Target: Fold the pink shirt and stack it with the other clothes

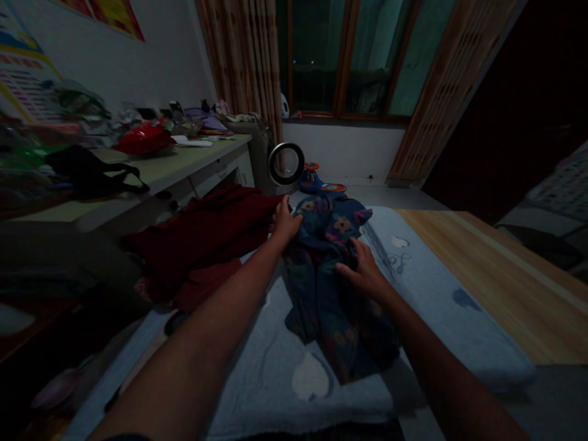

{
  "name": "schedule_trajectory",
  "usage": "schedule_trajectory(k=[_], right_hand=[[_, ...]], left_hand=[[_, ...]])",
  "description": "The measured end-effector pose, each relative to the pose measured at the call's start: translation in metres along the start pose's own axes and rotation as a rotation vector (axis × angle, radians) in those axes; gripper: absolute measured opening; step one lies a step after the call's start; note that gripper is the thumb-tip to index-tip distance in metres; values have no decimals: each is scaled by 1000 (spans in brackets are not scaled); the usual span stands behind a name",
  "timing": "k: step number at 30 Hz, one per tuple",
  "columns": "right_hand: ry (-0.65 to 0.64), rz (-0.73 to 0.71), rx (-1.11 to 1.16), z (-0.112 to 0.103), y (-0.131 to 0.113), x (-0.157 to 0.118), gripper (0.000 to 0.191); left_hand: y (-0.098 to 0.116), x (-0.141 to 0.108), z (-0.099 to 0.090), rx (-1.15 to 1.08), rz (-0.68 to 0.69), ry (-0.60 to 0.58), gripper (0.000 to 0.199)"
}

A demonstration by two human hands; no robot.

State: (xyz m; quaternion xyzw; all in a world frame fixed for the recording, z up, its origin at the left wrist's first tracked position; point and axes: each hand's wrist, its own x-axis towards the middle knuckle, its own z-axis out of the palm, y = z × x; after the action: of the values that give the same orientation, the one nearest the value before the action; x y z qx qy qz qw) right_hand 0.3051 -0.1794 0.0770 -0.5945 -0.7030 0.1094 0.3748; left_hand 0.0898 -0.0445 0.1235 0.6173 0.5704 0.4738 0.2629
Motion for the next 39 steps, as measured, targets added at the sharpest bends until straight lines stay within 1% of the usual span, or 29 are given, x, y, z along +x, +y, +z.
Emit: schedule_trajectory(k=[1, 2, 4, 6, 8, 10, 12, 14, 17, 23, 29, 34, 39], right_hand=[[-4, 36, -22, 1, 12, -6, 73], [2, 66, -45, 0, 25, -14, 70], [21, 108, -80, -4, 46, -32, 59], [-9, 113, -81, -7, 60, -52, 51], [-40, 101, -78, -5, 67, -68, 50], [-47, 86, -105, 1, 69, -78, 53], [-42, 92, -171, 10, 69, -81, 57], [-51, 127, -254, 18, 71, -80, 59], [-76, 178, -355, 24, 77, -76, 58], [-88, 220, -410, 20, 85, -71, 56], [-90, 235, -436, 21, 86, -70, 58], [-59, 294, -431, 20, 81, -73, 58], [-76, 265, -399, 17, 76, -71, 55]], left_hand=[[-10, -8, 0, 144, -64, 50, 79], [-22, -18, -2, 253, -94, 22, 78], [-44, -45, -7, 413, -77, -94, 66], [-65, -76, -14, 552, -40, -192, 61], [-84, -104, -22, 675, 22, -243, 57], [-101, -127, -28, 781, 37, -274, 57], [-114, -143, -31, 853, 31, -324, 60], [-122, -153, -30, 893, 38, -333, 61], [-125, -158, -23, 910, 72, -292, 58], [-121, -155, -15, 886, 65, -262, 59], [-122, -156, -17, 851, 70, -248, 60], [-120, -157, -20, 854, 71, -242, 58], [-123, -155, -18, 884, 75, -228, 58]])
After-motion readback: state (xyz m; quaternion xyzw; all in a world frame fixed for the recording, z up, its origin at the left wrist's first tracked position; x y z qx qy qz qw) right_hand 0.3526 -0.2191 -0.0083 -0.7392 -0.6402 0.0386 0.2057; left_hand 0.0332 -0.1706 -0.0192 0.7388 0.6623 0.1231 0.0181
